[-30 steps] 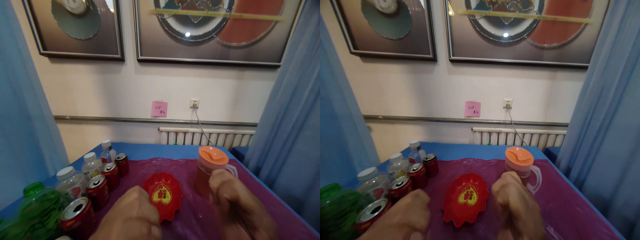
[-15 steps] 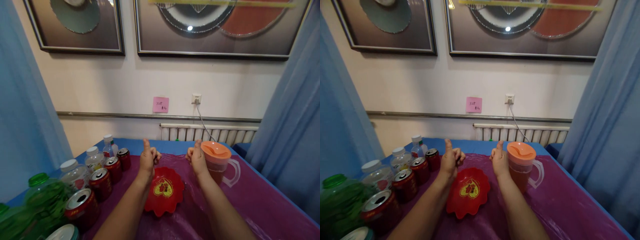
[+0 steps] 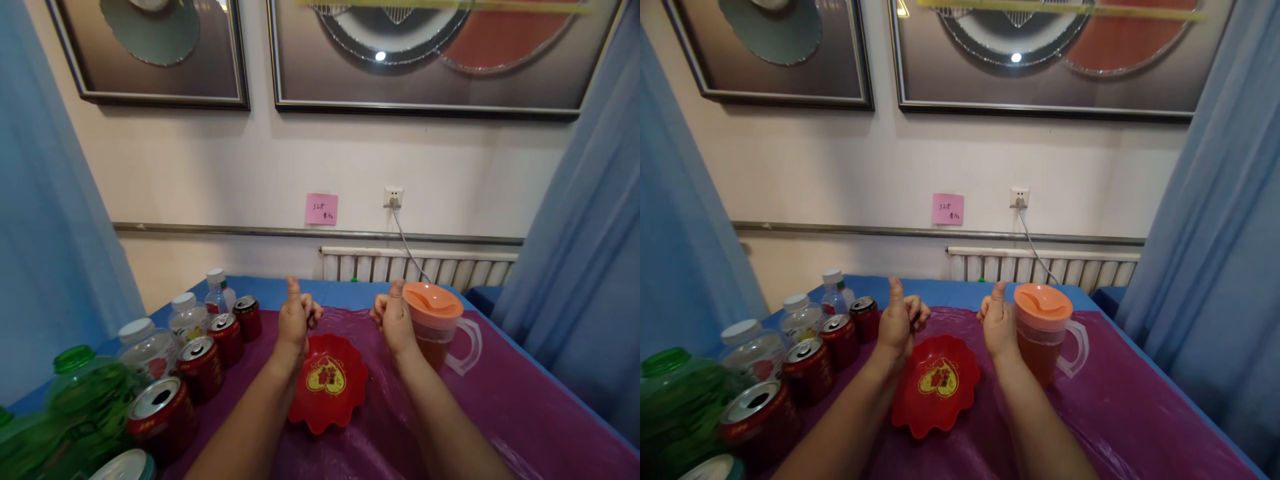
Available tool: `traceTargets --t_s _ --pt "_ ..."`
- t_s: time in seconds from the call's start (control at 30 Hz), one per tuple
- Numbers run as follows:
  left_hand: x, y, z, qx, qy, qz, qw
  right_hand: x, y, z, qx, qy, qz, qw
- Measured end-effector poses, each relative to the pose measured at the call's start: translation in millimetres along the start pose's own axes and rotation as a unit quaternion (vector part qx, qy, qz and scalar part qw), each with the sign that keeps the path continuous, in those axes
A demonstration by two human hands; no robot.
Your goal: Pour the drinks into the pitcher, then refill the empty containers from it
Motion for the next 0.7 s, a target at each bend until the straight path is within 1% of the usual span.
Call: traceTargets --t_s 0.33,0.7 --pt "0.5 -0.1 -4.0 -0.008 -0.009 0.001 1.0 -1.8 -2.0 -0.3 0.006 0.002 -0.002 1.0" --pt "1.5 -1.5 -9.6 -0.012 0.006 0.001 1.0 -3.1 -4.0 0.6 0.007 0.0 -0.008 1.0"
Point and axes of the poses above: each hand's wrist, its own x-axis towards the middle knuckle, its own y-axis out of the back of the hand, z = x × y, the point moved 3 cm from there along x, towards the middle knuckle, and after that the axes turned 1 degree about z, right-handed, at the moved point
